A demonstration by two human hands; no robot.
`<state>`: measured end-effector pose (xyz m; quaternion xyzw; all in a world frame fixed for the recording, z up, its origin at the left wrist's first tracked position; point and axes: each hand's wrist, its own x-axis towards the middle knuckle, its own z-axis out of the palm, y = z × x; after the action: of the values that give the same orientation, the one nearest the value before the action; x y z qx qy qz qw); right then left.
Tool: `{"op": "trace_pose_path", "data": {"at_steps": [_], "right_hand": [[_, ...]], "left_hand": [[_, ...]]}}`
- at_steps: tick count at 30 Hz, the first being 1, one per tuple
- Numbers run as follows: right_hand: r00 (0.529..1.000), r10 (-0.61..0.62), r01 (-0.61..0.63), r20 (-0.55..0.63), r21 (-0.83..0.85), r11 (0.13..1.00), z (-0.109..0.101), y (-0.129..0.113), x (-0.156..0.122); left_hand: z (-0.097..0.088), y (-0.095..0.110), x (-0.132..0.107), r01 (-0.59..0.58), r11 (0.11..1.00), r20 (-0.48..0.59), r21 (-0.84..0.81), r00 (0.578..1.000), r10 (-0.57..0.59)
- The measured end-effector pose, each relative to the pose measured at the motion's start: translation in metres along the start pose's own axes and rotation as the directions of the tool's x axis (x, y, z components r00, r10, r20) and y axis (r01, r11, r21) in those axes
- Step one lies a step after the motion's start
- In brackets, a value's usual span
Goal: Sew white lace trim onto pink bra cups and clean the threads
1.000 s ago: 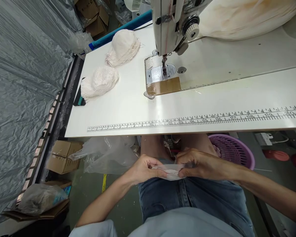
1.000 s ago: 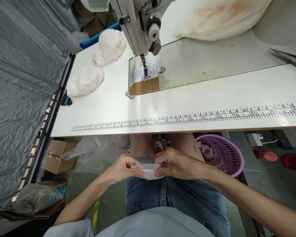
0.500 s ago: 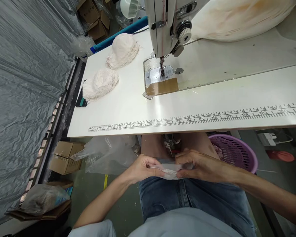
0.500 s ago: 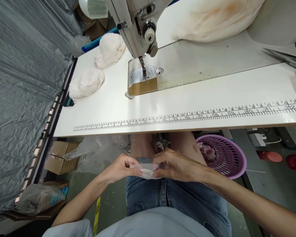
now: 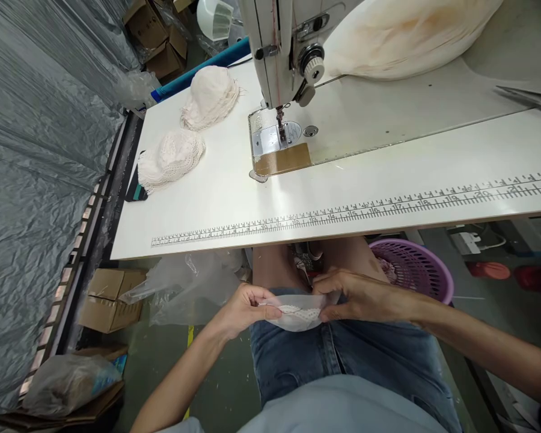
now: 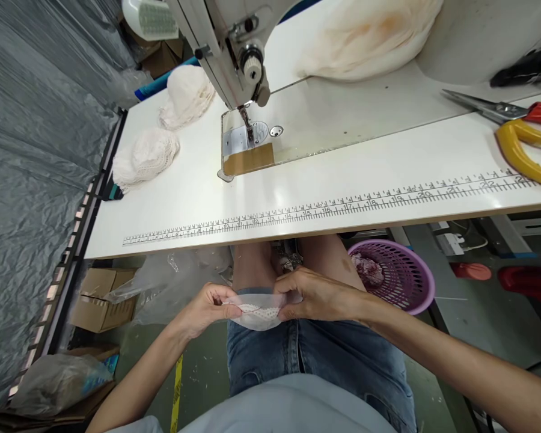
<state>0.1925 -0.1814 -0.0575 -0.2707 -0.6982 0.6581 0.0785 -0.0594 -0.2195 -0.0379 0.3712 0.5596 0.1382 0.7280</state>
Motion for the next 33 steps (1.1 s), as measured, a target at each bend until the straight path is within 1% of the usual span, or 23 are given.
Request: {"op": "trace_pose_path", "data": {"at_steps": [2, 5, 10, 13, 16, 22, 24, 26, 29, 31, 33], "right_hand": [[1.0, -0.014, 0.014, -0.004, 0.011, 1.0, 0.001, 0.004, 0.001], [0.999, -0.025, 0.023, 0.024, 0.08, 0.997, 0.001, 0.01, 0.002], [0.998, 0.021, -0.034, 0.059, 0.215, 0.976, -0.001, 0.014, 0.003], [0.997, 0.041, -0.057, 0.058, 0.294, 0.954, -0.003, 0.015, 0.003], [0.998, 0.042, -0.057, 0.054, 0.327, 0.943, -0.004, 0.016, 0.002], [1.0, -0.005, -0.004, 0.028, 0.305, 0.952, -0.007, 0.016, -0.001], [1.0, -0.019, 0.011, 0.025, 0.271, 0.963, -0.007, 0.012, -0.001], [0.999, -0.023, 0.017, 0.024, 0.219, 0.976, -0.007, 0.008, 0.0], [1.0, -0.014, 0.01, 0.028, 0.143, 0.99, -0.008, 0.002, 0.0], [0.999, 0.006, -0.011, 0.05, 0.114, 0.993, -0.01, 0.002, -0.003], [0.997, 0.025, -0.032, 0.066, 0.102, 0.994, -0.013, 0.004, -0.008]], "left_hand": [[0.0, 0.0, 0.0, -0.002, 1.0, -0.003, 0.01, 1.0, 0.002], [-0.001, 0.0, -0.001, 0.005, 1.0, -0.008, 0.023, 1.0, -0.005], [-0.002, 0.001, -0.001, 0.017, 0.999, -0.001, 0.028, 1.0, -0.017], [-0.002, 0.001, 0.0, 0.012, 1.0, 0.013, 0.021, 1.0, -0.012], [-0.002, 0.001, 0.0, 0.004, 0.999, 0.029, 0.032, 1.0, -0.005], [-0.001, 0.002, 0.002, -0.028, 0.999, 0.053, 0.041, 0.998, 0.026], [0.003, 0.006, 0.004, -0.026, 0.997, 0.063, 0.072, 0.998, 0.022], [0.009, 0.011, 0.006, -0.031, 0.99, 0.091, 0.139, 0.996, 0.018], [0.018, 0.016, 0.013, -0.053, 0.971, 0.13, 0.233, 0.991, 0.023], [0.02, 0.017, 0.017, -0.065, 0.969, 0.134, 0.24, 0.99, 0.033], [0.017, 0.015, 0.017, -0.059, 0.975, 0.135, 0.213, 0.99, 0.031]]}}
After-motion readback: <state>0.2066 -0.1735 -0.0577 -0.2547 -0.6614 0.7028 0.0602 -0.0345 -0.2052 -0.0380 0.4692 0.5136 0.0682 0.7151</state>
